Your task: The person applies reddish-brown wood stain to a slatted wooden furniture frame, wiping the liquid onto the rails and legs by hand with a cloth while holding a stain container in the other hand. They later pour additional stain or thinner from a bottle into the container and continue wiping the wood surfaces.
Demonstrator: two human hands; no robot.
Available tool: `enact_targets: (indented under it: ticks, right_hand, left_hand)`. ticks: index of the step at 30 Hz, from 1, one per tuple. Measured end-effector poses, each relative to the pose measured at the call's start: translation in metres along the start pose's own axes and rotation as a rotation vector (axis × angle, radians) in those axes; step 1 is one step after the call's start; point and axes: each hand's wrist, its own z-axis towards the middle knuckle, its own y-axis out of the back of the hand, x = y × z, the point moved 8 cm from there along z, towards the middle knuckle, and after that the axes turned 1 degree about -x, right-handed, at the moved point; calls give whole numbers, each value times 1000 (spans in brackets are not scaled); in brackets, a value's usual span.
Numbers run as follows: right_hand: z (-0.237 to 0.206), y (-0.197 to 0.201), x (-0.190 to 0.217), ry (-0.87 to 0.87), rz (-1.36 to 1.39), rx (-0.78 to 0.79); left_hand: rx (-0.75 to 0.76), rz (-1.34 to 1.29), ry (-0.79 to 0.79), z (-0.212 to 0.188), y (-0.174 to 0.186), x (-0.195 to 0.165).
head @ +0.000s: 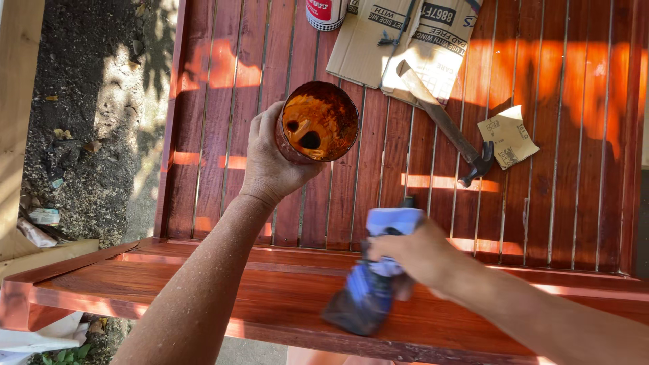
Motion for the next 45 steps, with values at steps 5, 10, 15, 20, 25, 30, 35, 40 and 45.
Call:
enact_targets:
  ticks: [5, 10, 15, 20, 25, 30, 35, 40, 45]
  right_hand:
    - [-46, 111, -48, -124, -127, -96]
    - [-92, 220, -83, -367, -373, -224]
    - [-108, 244, -57, -538, -681, -372]
    - [-89, 124, -24, -196, -422, -188]
    - [-65, 2, 23, 80, -193, 123]
    - [-48, -58, 62, 310, -239, 100]
    - [-19, -85, 60, 92, -1, 95]
    - [4, -55, 45, 51, 73, 12]
    - [-11, 45, -21, -83, -14, -88]
  left_hand:
    - [29, 1, -23, 4, -20, -22]
    - [57, -11, -33, 7, -38, -45]
    - [74, -39, -49, 9, -47, -58]
    - [75, -14, -71, 10, -44, -54]
    - [78, 30, -46, 7, -29, -37]
    - [26, 10, -55, 5, -13, -21]
    - [-8, -17, -62, 3, -8, -14]
    - [-13, -1, -75, 3, -12, -19]
    - [50, 32, 22, -2, -27, -21]
